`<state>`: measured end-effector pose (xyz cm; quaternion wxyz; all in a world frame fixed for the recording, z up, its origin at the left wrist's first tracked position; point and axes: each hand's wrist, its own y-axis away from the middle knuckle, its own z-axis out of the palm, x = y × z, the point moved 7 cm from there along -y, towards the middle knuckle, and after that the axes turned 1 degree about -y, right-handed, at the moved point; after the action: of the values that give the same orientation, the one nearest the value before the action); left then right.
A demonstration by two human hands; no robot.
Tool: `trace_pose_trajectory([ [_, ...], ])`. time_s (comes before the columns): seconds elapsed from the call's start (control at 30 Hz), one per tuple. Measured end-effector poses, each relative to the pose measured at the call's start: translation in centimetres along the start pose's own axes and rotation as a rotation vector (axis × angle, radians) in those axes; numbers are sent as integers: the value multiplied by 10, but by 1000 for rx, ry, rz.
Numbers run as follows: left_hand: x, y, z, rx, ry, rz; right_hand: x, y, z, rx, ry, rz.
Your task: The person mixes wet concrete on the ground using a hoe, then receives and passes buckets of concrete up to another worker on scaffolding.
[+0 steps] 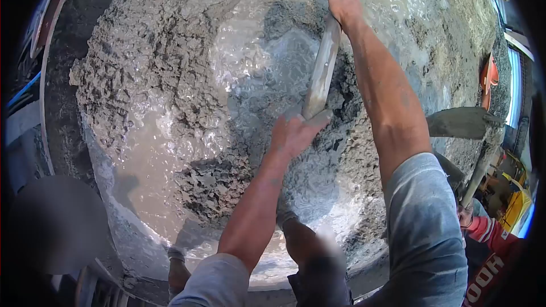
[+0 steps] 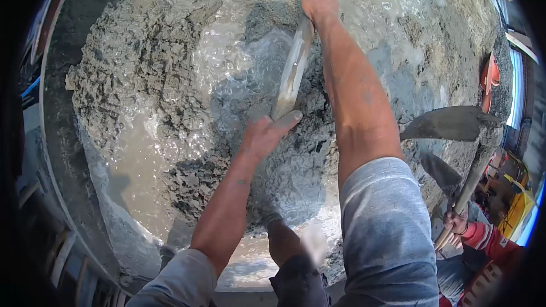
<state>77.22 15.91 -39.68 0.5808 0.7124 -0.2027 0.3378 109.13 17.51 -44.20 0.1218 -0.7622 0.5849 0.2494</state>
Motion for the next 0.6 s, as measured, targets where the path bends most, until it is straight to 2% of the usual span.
trace_pose_trajectory([
  [0.1,-19,27,17,99,23,52,-7,22,0,-329,-720,392],
  [0.13,-23,51,20,134,29,95,-1,34,6,-462,-853,544],
  [0.17,-27,73,22,163,36,144,0,50,3,-458,-853,555],
  [0.27,-58,132,31,98,-304,541,-5,126,-4,-436,-785,615],
  [0.37,-74,190,0,-100,67,-103,-32,189,-9,-410,-652,632],
  [0.43,-107,243,-25,-109,114,-183,-42,252,-3,-399,-687,614],
  [0.5,-152,304,-39,-133,6,-318,-40,338,7,-383,-783,740],
  [0.6,-232,410,-31,-172,-35,-574,-41,468,21,-437,-685,770],
])
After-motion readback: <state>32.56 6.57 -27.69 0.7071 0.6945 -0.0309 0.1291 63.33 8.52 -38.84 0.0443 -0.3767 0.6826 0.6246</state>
